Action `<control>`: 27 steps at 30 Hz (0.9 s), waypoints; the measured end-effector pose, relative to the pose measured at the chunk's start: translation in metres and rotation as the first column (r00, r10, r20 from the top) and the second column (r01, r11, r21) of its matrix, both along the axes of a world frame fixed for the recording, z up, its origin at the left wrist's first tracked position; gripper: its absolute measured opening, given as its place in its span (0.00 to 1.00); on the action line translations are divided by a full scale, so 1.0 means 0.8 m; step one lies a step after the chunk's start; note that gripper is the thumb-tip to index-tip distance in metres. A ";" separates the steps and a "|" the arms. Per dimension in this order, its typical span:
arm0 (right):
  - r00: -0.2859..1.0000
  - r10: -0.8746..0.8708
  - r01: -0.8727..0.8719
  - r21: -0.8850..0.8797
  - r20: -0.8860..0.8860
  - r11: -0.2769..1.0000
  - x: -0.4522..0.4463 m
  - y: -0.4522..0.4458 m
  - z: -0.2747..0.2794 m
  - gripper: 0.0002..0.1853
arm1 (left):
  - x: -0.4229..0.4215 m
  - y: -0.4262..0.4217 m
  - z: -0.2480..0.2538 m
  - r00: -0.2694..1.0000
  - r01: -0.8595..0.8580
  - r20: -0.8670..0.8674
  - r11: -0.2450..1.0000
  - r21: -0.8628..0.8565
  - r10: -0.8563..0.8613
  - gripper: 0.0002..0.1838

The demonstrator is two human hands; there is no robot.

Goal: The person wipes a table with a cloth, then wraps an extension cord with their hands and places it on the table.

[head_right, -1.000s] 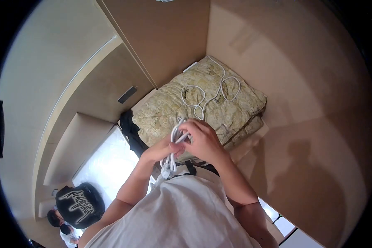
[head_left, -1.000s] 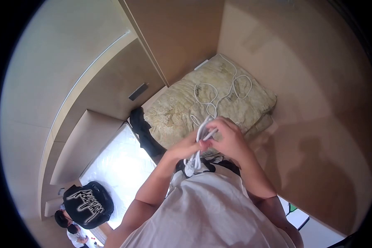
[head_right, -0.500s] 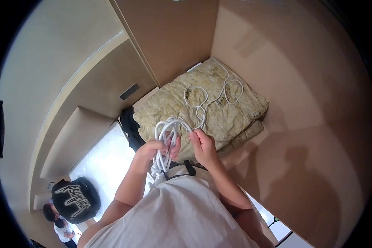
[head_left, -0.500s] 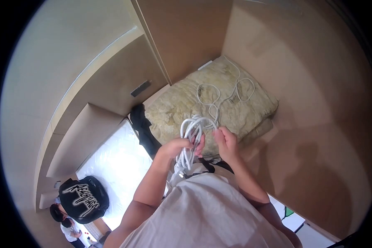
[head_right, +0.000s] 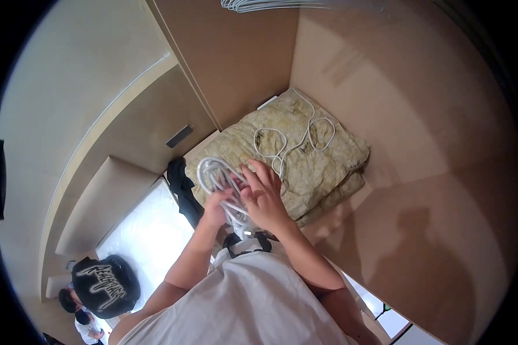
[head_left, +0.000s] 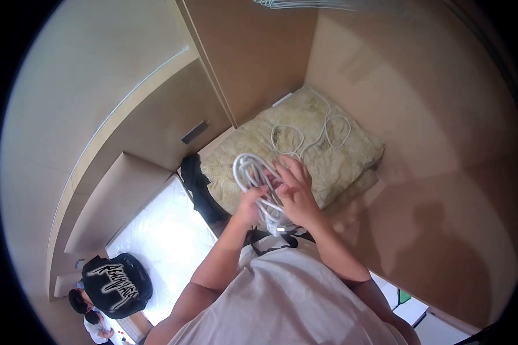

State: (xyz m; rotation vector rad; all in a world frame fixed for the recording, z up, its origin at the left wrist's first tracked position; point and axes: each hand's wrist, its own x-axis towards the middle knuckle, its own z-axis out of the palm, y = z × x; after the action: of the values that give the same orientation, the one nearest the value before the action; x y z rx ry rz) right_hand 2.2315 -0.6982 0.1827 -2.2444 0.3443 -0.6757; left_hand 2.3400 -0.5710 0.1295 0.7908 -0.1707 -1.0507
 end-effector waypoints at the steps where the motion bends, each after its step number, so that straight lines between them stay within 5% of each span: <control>1: 0.999 -0.003 -0.003 0.102 0.054 0.995 0.000 0.000 -0.008 0.37 | 0.004 0.001 0.004 0.996 -0.077 -0.050 0.996 -0.054 0.074 0.27; 2: 0.994 -0.011 -0.011 0.203 0.106 0.979 -0.001 0.000 -0.018 0.36 | 0.015 -0.003 0.035 0.999 0.005 -0.051 0.968 -0.249 -0.018 0.28; 3: 0.996 0.047 -0.070 0.358 0.073 0.931 -0.003 0.001 -0.030 0.33 | 0.027 -0.003 0.043 0.999 -0.041 -0.031 0.974 -0.224 0.035 0.27; 5: 0.984 0.175 -0.156 0.638 0.033 0.754 -0.010 -0.001 -0.057 0.27 | 0.050 -0.006 0.069 0.997 -0.052 -0.080 0.896 -0.442 0.019 0.28; 7: 0.973 0.228 -0.185 0.539 -0.013 0.821 -0.014 -0.001 -0.069 0.16 | 0.070 -0.003 0.082 0.978 -0.200 -0.151 0.863 -0.463 0.145 0.30; 9: 0.975 0.221 -0.202 0.427 0.005 0.881 -0.019 0.005 -0.067 0.13 | 0.092 -0.001 0.084 0.963 -0.247 -0.233 0.783 -0.572 0.133 0.29; 16: 0.976 0.185 -0.157 0.214 -0.116 0.964 -0.031 -0.018 -0.050 0.09 | 0.129 0.013 0.091 0.861 -0.503 -0.346 0.722 -0.474 0.373 0.20; 18: 0.970 0.189 -0.166 0.150 -0.154 0.975 -0.029 -0.025 -0.035 0.08 | 0.144 0.012 0.083 0.747 -0.658 -0.279 0.732 -0.177 0.604 0.15; 20: 0.977 0.192 -0.186 0.068 -0.092 0.980 -0.032 -0.022 -0.022 0.06 | 0.141 -0.002 0.088 0.551 -0.800 -0.168 0.575 0.172 0.817 0.12; 21: 0.978 0.199 -0.197 0.026 -0.057 0.980 -0.030 -0.021 -0.015 0.06 | 0.132 -0.011 0.086 0.525 -0.835 -0.023 0.520 0.181 0.851 0.12; 23: 0.993 0.102 -0.097 -0.075 0.057 0.992 -0.023 -0.020 -0.002 0.06 | 0.125 -0.009 0.059 0.546 -0.785 0.490 0.619 0.017 0.679 0.11; 27: 0.982 -0.013 0.037 -0.121 0.190 0.992 -0.016 -0.031 0.026 0.08 | 0.106 -0.010 0.053 0.688 -0.558 0.661 0.801 0.217 0.299 0.05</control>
State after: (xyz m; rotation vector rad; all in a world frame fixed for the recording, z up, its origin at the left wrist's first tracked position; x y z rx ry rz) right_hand 2.2189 -0.7227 0.2038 -2.2723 0.2420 -0.9391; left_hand 2.4246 -0.5793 0.1722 1.4638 -0.2885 -0.3293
